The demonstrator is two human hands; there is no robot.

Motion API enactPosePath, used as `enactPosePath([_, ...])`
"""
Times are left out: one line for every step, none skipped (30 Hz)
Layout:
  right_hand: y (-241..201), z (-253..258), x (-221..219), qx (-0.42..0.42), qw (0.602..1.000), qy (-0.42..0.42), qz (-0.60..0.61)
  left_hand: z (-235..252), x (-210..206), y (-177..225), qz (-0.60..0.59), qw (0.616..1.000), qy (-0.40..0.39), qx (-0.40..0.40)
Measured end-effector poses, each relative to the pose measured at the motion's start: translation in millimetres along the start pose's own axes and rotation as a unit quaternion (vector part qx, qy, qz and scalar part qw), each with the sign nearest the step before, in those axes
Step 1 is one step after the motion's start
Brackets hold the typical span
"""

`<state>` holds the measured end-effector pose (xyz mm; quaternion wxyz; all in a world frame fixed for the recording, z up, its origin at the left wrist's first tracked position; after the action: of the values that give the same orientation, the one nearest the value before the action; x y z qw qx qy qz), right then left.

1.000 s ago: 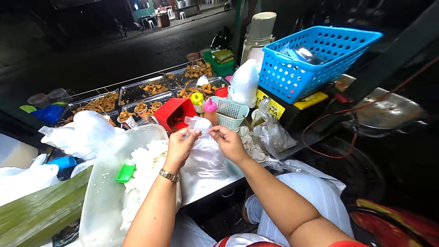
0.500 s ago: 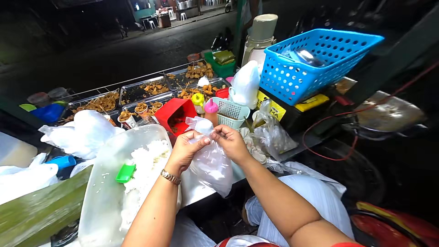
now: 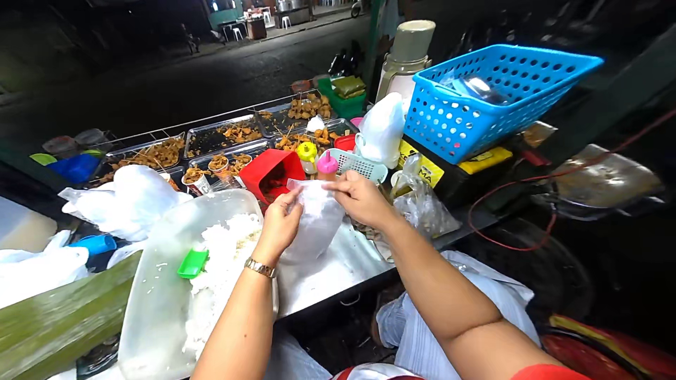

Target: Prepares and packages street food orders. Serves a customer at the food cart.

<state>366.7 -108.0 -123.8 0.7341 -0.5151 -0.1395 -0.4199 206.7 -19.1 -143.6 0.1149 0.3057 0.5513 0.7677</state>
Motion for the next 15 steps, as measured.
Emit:
enactPosePath([0, 8, -4, -0.01, 0.999, -0.013, -0.029, 3, -4, -7, -0.021, 0.999, 0.005, 0.037])
enactPosePath([5, 15, -11, -0.022, 0.999, -0.025, -0.036, 6, -8, -15, -0.047, 0.996, 0.008, 0.073])
enactPosePath([15, 22, -22, -0.045, 0.998, -0.044, -0.024, 8, -12, -25, -0.068, 0.991, 0.012, 0.111])
enactPosePath([32, 26, -39, -0.081, 0.995, -0.065, 0.001, 8, -15, -37, -0.071, 0.986, 0.019, 0.149])
enactPosePath([54, 27, -61, -0.131, 0.987, -0.09, 0.031, 8, -19, -49, -0.056, 0.98, 0.022, 0.187])
enactPosePath([76, 22, -84, -0.198, 0.969, -0.131, 0.063, 8, -23, -60, -0.041, 0.972, 0.002, 0.23])
enactPosePath([93, 13, -102, -0.257, 0.949, -0.148, 0.108, 9, -26, -69, -0.026, 0.966, -0.015, 0.258])
enactPosePath([103, 4, -112, -0.298, 0.93, -0.144, 0.158, 10, -28, -74, -0.018, 0.962, -0.021, 0.271])
enactPosePath([106, -1, -114, -0.311, 0.922, -0.137, 0.185, 13, -28, -77, -0.013, 0.962, -0.022, 0.271])
enactPosePath([104, -2, -109, -0.297, 0.928, -0.134, 0.181, 14, -28, -76, -0.011, 0.963, -0.023, 0.268])
enactPosePath([98, -3, -101, -0.264, 0.941, -0.132, 0.164, 14, -29, -75, -0.005, 0.965, -0.026, 0.263])
enactPosePath([89, -4, -92, -0.22, 0.955, -0.128, 0.155, 13, -30, -73, 0.003, 0.965, -0.032, 0.259])
enactPosePath([80, -4, -85, -0.176, 0.963, -0.123, 0.163, 13, -31, -73, 0.012, 0.965, -0.043, 0.258])
enactPosePath([72, -3, -80, -0.138, 0.968, -0.108, 0.178, 13, -32, -74, 0.017, 0.965, -0.056, 0.255])
enactPosePath([65, -2, -79, -0.113, 0.972, -0.091, 0.187, 14, -35, -74, 0.022, 0.965, -0.07, 0.252])
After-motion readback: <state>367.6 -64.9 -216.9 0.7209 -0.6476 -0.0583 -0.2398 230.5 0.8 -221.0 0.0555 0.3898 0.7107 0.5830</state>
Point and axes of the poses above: each hand's wrist, its own z-axis towards the middle knuckle, its own x-axis out of the back of the hand, y = z × x, the point moved 7 cm from there along z, towards the middle knuckle, and after that the axes turned 9 degrees about -z, right-handed, at the moved point
